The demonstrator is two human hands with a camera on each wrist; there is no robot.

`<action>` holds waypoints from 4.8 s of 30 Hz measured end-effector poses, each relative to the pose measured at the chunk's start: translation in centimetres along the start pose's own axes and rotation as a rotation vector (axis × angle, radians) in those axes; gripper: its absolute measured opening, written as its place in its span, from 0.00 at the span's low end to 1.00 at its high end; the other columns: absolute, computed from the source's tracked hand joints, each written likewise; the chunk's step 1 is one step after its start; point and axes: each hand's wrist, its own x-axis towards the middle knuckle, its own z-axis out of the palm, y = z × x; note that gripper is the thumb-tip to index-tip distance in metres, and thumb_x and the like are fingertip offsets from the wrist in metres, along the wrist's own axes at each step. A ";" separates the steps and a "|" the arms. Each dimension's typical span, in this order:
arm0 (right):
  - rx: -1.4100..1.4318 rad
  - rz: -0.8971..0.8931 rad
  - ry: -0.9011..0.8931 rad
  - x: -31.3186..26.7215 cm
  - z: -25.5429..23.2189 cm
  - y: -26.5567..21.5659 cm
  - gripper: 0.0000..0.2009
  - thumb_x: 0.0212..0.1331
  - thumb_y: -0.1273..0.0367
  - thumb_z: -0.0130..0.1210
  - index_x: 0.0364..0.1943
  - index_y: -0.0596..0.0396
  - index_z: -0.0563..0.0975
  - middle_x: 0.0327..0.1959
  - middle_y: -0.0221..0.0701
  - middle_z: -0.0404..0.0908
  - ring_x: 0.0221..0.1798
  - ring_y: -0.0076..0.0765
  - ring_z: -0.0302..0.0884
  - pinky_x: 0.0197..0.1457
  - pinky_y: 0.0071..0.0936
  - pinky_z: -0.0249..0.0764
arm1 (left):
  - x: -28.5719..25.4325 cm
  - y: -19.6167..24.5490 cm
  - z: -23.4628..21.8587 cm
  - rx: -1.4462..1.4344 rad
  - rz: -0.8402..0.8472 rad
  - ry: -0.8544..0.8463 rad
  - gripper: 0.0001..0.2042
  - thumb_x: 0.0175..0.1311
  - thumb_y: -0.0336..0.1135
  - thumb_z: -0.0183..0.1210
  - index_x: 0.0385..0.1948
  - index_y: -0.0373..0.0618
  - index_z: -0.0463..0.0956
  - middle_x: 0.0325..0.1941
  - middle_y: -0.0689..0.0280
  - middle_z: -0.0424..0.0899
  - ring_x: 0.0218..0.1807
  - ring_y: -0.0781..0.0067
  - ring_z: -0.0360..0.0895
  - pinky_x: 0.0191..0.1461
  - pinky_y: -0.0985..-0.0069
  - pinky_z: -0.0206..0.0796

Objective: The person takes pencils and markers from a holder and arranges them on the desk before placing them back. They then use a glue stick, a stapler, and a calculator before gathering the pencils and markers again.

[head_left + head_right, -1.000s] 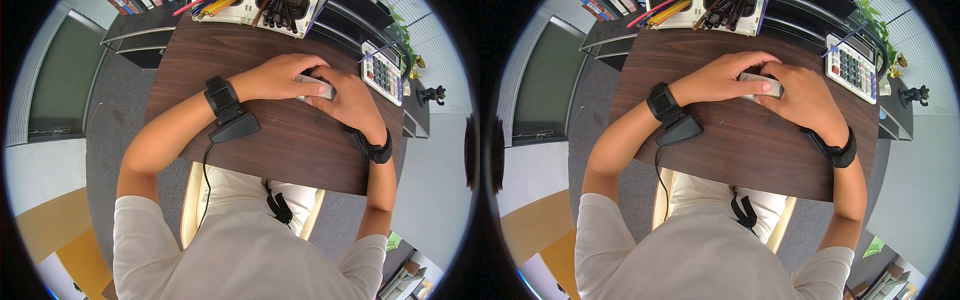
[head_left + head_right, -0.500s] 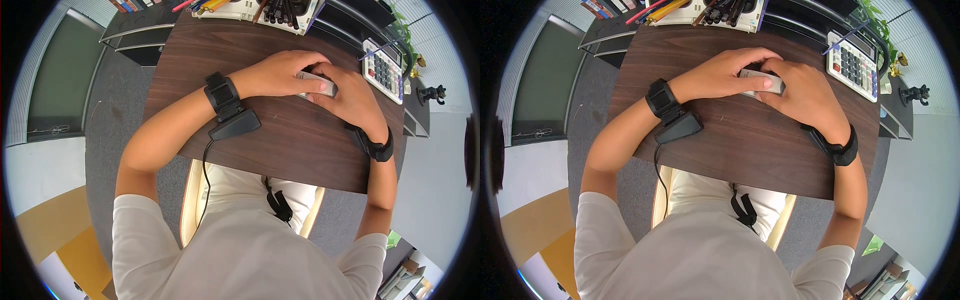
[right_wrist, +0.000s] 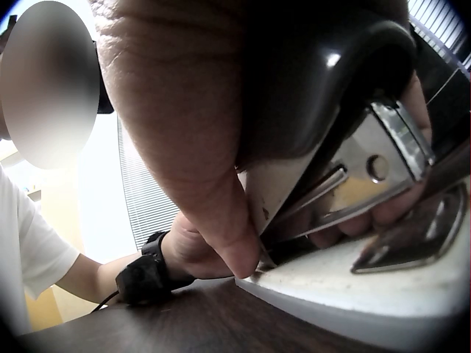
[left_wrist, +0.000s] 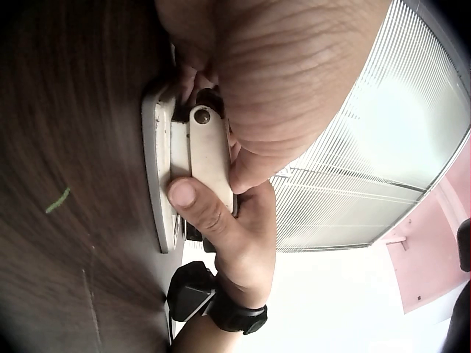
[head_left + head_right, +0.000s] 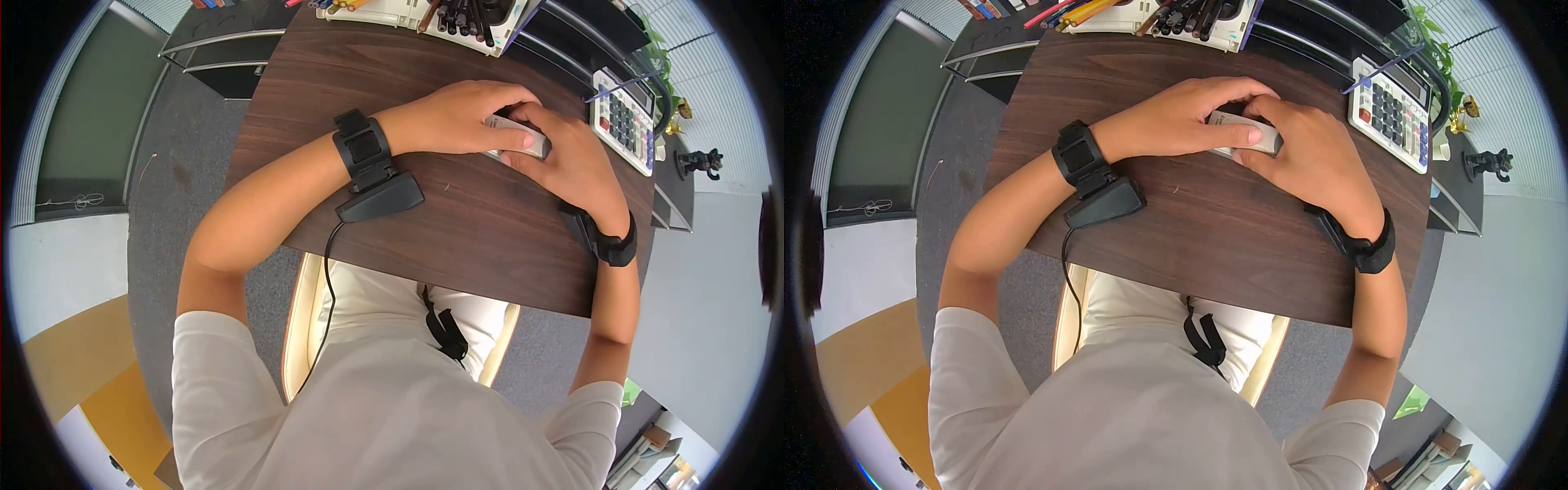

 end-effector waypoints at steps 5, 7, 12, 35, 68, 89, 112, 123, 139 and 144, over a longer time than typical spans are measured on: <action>-0.021 0.035 -0.021 0.0 0.1 0.1 0.19 0.47 0.60 0.65 0.40 0.55 0.78 0.26 0.43 0.80 0.28 0.50 0.78 0.33 0.40 0.71 | 0.1 0.0 0.0 0.010 0.001 0.011 0.26 0.64 0.52 0.57 0.56 0.42 0.70 0.48 0.57 0.79 0.51 0.62 0.76 0.54 0.69 0.66; -0.026 -0.025 0.024 0.0 0.4 0.5 0.19 0.46 0.59 0.65 0.41 0.55 0.78 0.26 0.42 0.81 0.28 0.50 0.78 0.32 0.39 0.72 | 0.1 0.0 0.0 0.032 0.011 0.016 0.26 0.64 0.52 0.57 0.56 0.42 0.70 0.48 0.57 0.79 0.51 0.62 0.76 0.54 0.69 0.66; -0.027 -0.060 0.038 0.0 0.4 0.7 0.19 0.46 0.59 0.66 0.41 0.55 0.78 0.26 0.42 0.81 0.27 0.50 0.78 0.32 0.38 0.72 | 0.0 0.0 0.0 0.023 0.012 0.003 0.26 0.64 0.52 0.57 0.56 0.42 0.70 0.47 0.58 0.79 0.50 0.62 0.76 0.54 0.69 0.67; 0.003 -0.062 0.051 -0.1 0.4 0.8 0.17 0.45 0.61 0.66 0.38 0.55 0.78 0.34 0.41 0.82 0.37 0.53 0.79 0.38 0.43 0.73 | 0.1 0.6 -0.2 -0.012 -0.048 -0.029 0.26 0.64 0.50 0.57 0.57 0.40 0.68 0.49 0.57 0.78 0.51 0.64 0.76 0.55 0.70 0.67; 0.011 -0.065 0.048 -0.3 0.1 0.8 0.16 0.45 0.62 0.64 0.35 0.56 0.77 0.29 0.42 0.81 0.34 0.52 0.79 0.37 0.44 0.74 | 0.2 1.3 -0.7 -0.066 -0.102 -0.086 0.26 0.65 0.45 0.58 0.60 0.40 0.65 0.56 0.56 0.75 0.59 0.64 0.72 0.63 0.70 0.62; 0.001 -0.064 0.045 -0.3 0.2 0.9 0.18 0.45 0.61 0.65 0.36 0.57 0.77 0.30 0.42 0.82 0.34 0.52 0.80 0.38 0.43 0.74 | 0.3 1.2 -0.5 -0.044 -0.084 -0.074 0.26 0.65 0.45 0.57 0.60 0.41 0.65 0.56 0.57 0.75 0.58 0.64 0.72 0.62 0.70 0.62; -0.002 -0.070 0.051 -0.4 0.2 0.9 0.18 0.45 0.61 0.65 0.37 0.57 0.77 0.29 0.42 0.82 0.34 0.52 0.80 0.38 0.43 0.74 | 0.2 1.2 -0.5 -0.026 -0.097 -0.076 0.26 0.65 0.45 0.57 0.60 0.41 0.65 0.57 0.56 0.75 0.60 0.63 0.72 0.63 0.69 0.61; -0.003 -0.059 0.040 -0.4 0.0 0.8 0.18 0.45 0.61 0.64 0.38 0.57 0.77 0.30 0.42 0.82 0.35 0.52 0.79 0.38 0.43 0.74 | 0.2 1.3 -0.6 -0.039 -0.113 -0.086 0.26 0.65 0.46 0.57 0.61 0.42 0.65 0.57 0.56 0.75 0.59 0.63 0.72 0.63 0.69 0.61; -0.031 -0.055 0.039 -0.3 0.3 0.8 0.17 0.46 0.61 0.64 0.37 0.57 0.77 0.28 0.42 0.82 0.34 0.52 0.80 0.37 0.43 0.74 | 0.1 1.2 -0.6 -0.048 -0.086 -0.065 0.27 0.65 0.47 0.57 0.61 0.41 0.65 0.59 0.56 0.74 0.61 0.62 0.71 0.64 0.68 0.61; -0.024 -0.065 0.051 -0.4 0.2 0.7 0.16 0.46 0.61 0.63 0.36 0.56 0.77 0.28 0.42 0.81 0.34 0.52 0.80 0.37 0.43 0.74 | 0.2 1.2 -0.6 -0.049 -0.103 -0.085 0.27 0.65 0.46 0.57 0.61 0.40 0.65 0.58 0.56 0.74 0.60 0.63 0.71 0.64 0.68 0.61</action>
